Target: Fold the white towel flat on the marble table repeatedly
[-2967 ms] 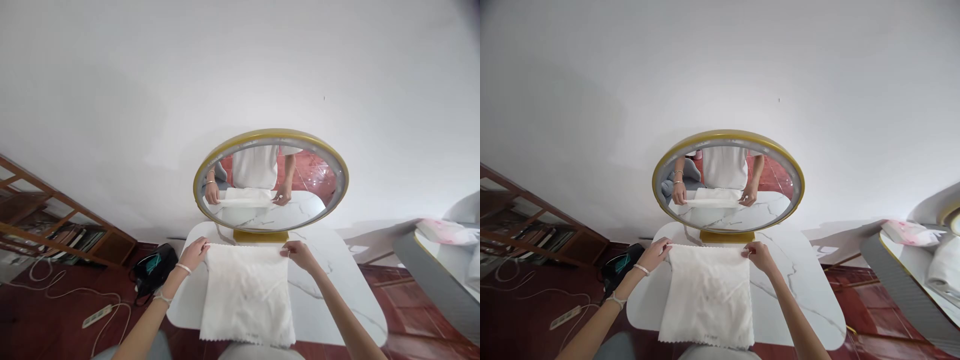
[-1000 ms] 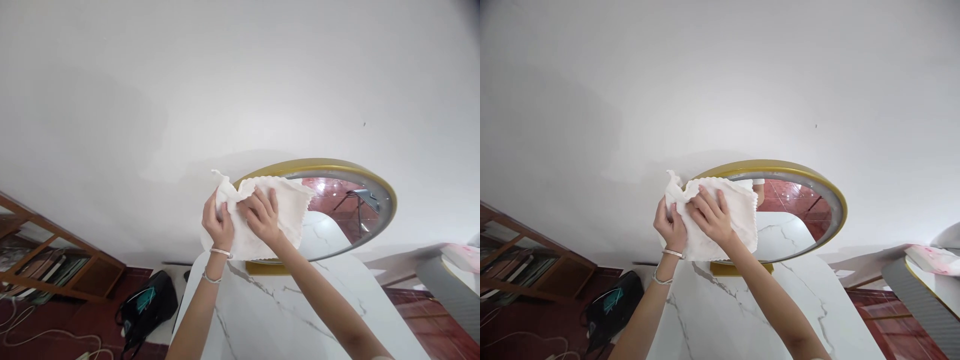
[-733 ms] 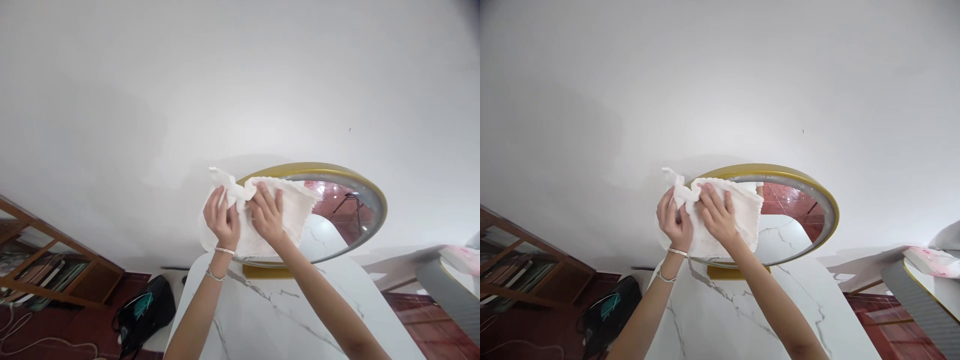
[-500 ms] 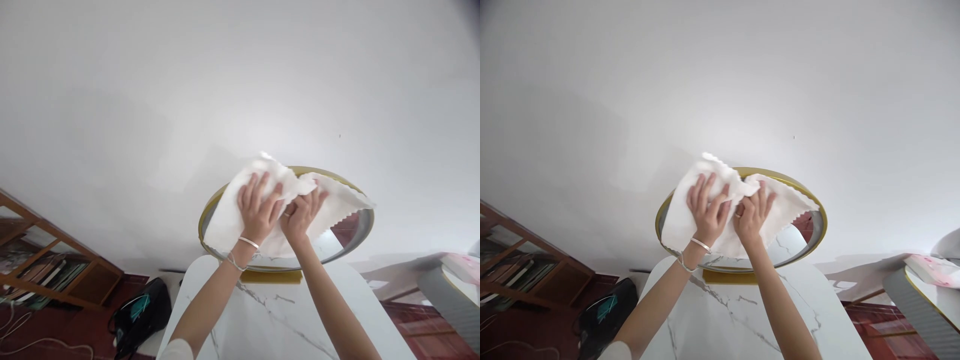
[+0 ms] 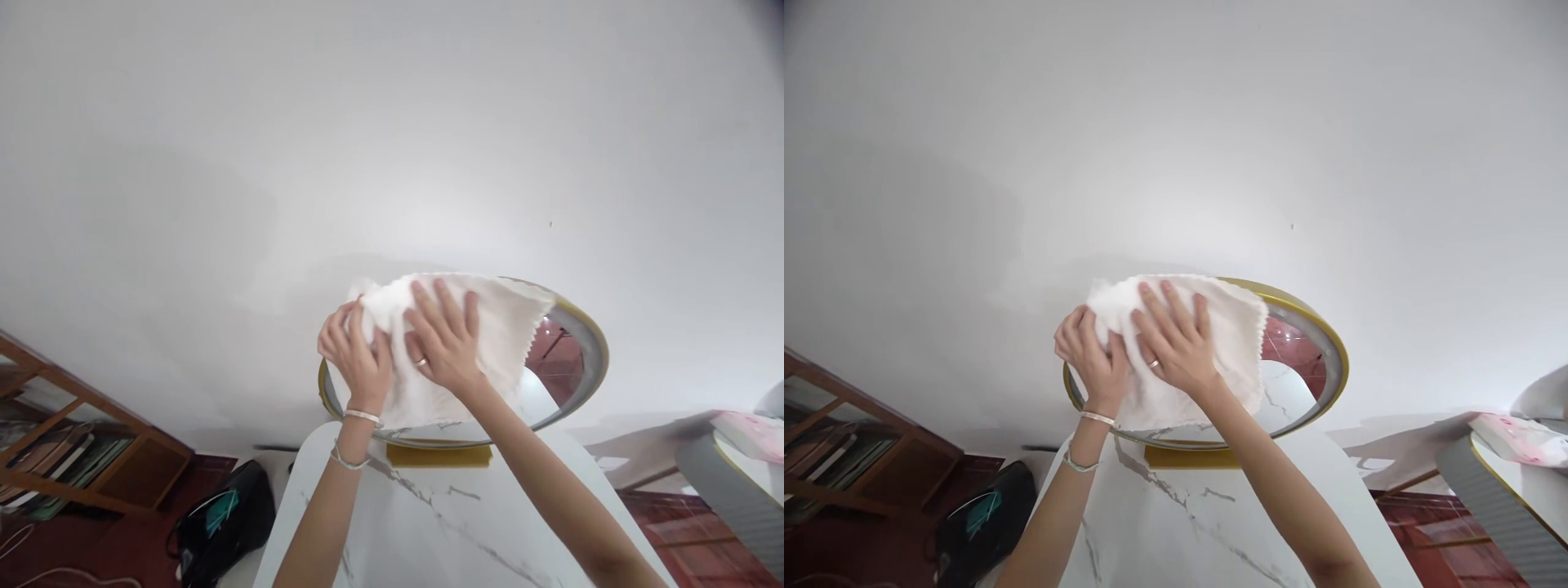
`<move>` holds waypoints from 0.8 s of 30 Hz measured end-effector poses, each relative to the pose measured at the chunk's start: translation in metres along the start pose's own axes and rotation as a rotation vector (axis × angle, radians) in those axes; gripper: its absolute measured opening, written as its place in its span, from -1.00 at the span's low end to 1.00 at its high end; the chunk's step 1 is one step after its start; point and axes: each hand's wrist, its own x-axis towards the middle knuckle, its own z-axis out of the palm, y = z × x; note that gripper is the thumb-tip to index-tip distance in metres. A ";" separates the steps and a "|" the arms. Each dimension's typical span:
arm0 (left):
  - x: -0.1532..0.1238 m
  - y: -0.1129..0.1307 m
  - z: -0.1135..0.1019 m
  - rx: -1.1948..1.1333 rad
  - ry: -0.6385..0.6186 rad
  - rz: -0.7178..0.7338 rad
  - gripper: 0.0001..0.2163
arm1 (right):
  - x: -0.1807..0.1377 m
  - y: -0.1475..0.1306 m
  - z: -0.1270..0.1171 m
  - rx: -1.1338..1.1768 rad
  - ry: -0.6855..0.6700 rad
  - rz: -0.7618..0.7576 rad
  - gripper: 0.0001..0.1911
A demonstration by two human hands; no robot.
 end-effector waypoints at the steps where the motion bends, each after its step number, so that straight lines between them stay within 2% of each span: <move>1: -0.005 -0.011 -0.002 0.006 0.015 -0.037 -0.66 | 0.005 -0.005 0.002 0.023 -0.053 -0.067 -0.65; 5: -0.022 -0.037 -0.001 -0.011 0.096 -0.148 -0.70 | 0.011 -0.019 0.010 0.003 -0.128 -0.217 -0.56; 9: -0.019 -0.029 0.005 -0.026 0.112 -0.078 -0.68 | 0.004 -0.015 0.010 -0.095 -0.124 -0.142 -0.51; 15: 0.009 0.021 0.016 -0.076 -0.011 0.101 -0.64 | -0.013 0.024 -0.004 -0.155 0.063 0.090 -0.45; 19: 0.027 0.064 0.030 -0.118 -0.120 0.285 -0.65 | -0.025 0.052 -0.016 -0.197 0.177 0.242 -0.44; 24: 0.027 0.108 0.059 -0.143 -0.199 0.530 -0.69 | -0.051 0.080 -0.026 -0.235 0.256 0.427 -0.47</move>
